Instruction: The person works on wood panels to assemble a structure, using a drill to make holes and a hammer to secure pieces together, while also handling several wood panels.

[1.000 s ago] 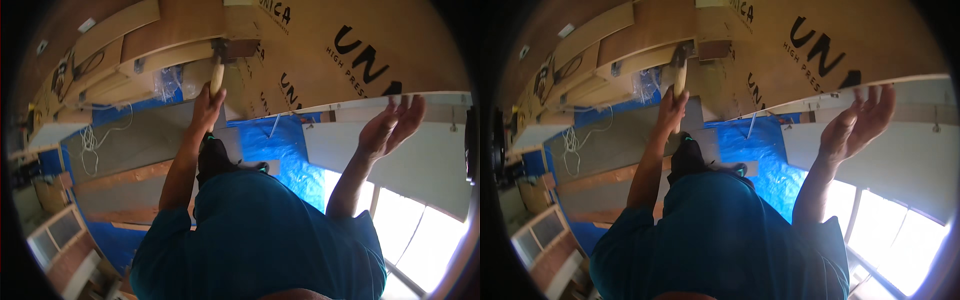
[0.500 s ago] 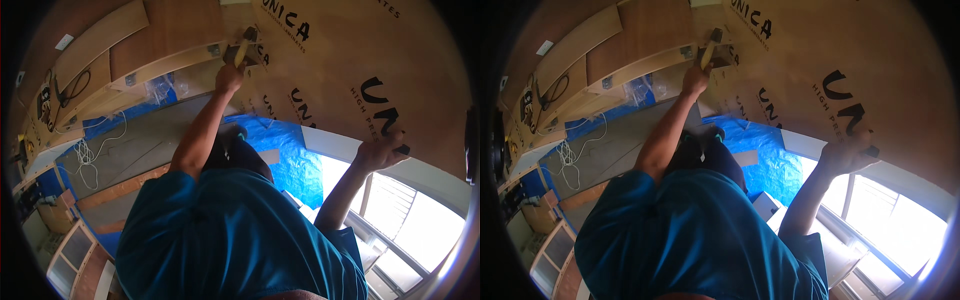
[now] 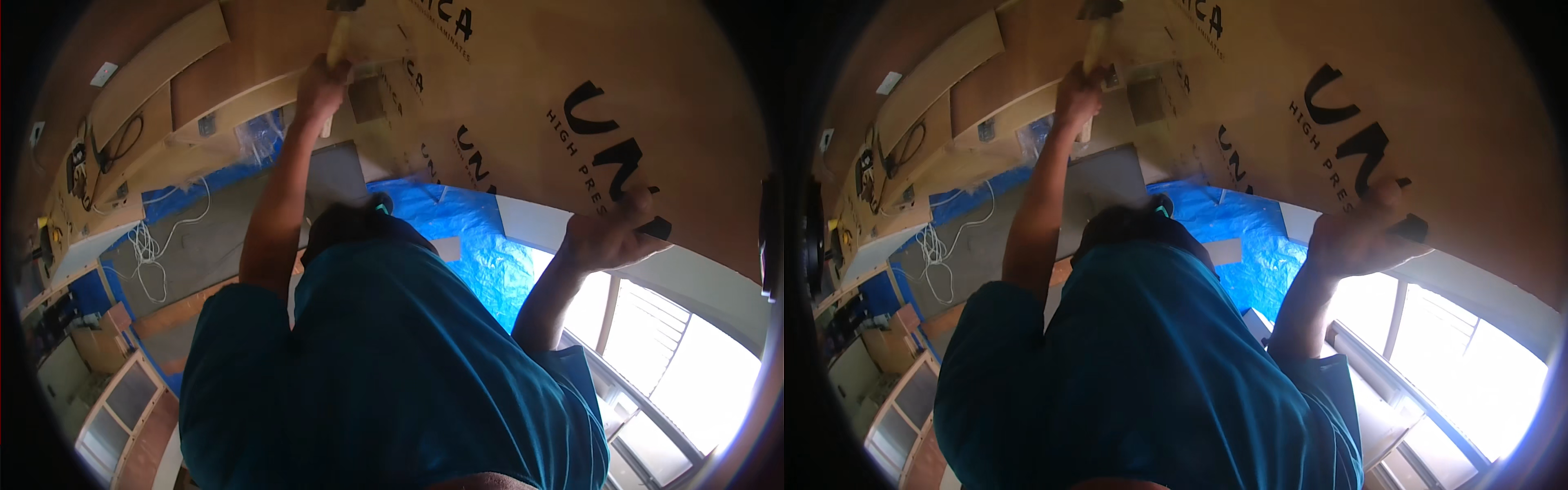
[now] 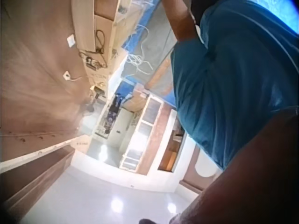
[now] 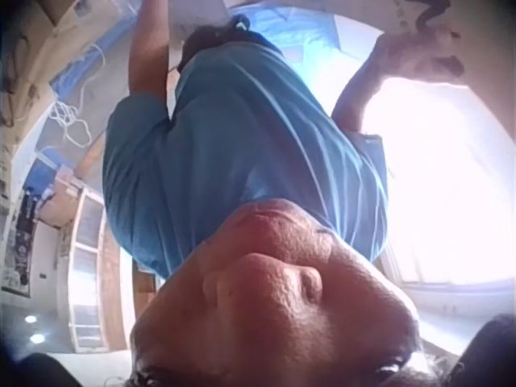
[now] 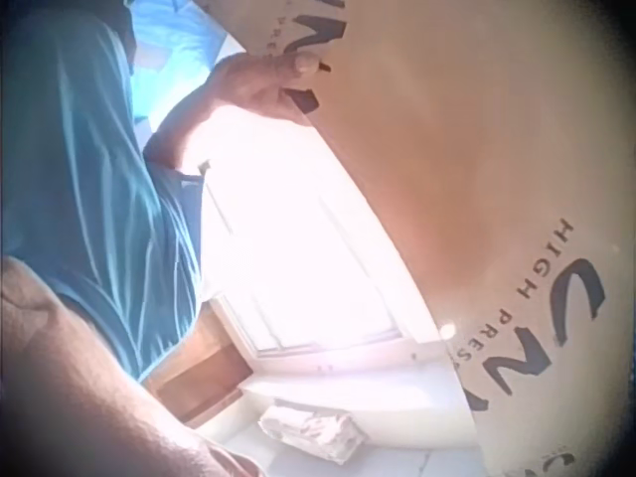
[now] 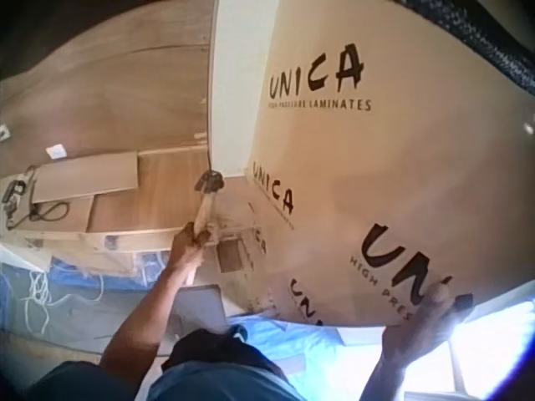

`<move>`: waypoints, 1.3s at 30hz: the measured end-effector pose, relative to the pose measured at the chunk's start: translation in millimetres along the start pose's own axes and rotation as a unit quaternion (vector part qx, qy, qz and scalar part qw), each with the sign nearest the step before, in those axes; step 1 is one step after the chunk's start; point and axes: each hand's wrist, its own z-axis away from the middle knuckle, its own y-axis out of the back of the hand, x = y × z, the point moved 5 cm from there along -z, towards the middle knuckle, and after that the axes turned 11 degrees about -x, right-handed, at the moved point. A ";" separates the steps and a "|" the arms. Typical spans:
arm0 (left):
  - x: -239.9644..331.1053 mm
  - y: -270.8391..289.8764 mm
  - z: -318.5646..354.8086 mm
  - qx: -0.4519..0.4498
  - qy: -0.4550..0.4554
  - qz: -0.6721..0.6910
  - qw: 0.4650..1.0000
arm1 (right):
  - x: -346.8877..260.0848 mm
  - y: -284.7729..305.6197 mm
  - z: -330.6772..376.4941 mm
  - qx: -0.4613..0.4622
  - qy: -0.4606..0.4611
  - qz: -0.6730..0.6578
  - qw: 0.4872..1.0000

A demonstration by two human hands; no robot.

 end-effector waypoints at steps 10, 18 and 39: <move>-107.1 5.5 178.7 -0.023 0.133 0.114 0.984 | -12.2 -11.9 -4.9 -0.001 0.045 -0.118 0.992; -197.6 52.2 269.8 -0.047 0.274 0.036 0.960 | -28.4 -13.5 -7.5 0.029 0.058 -0.080 0.995; -317.8 234.8 350.7 -0.200 0.460 -0.058 0.863 | 185.7 -516.7 255.7 -0.071 -0.652 -0.541 0.527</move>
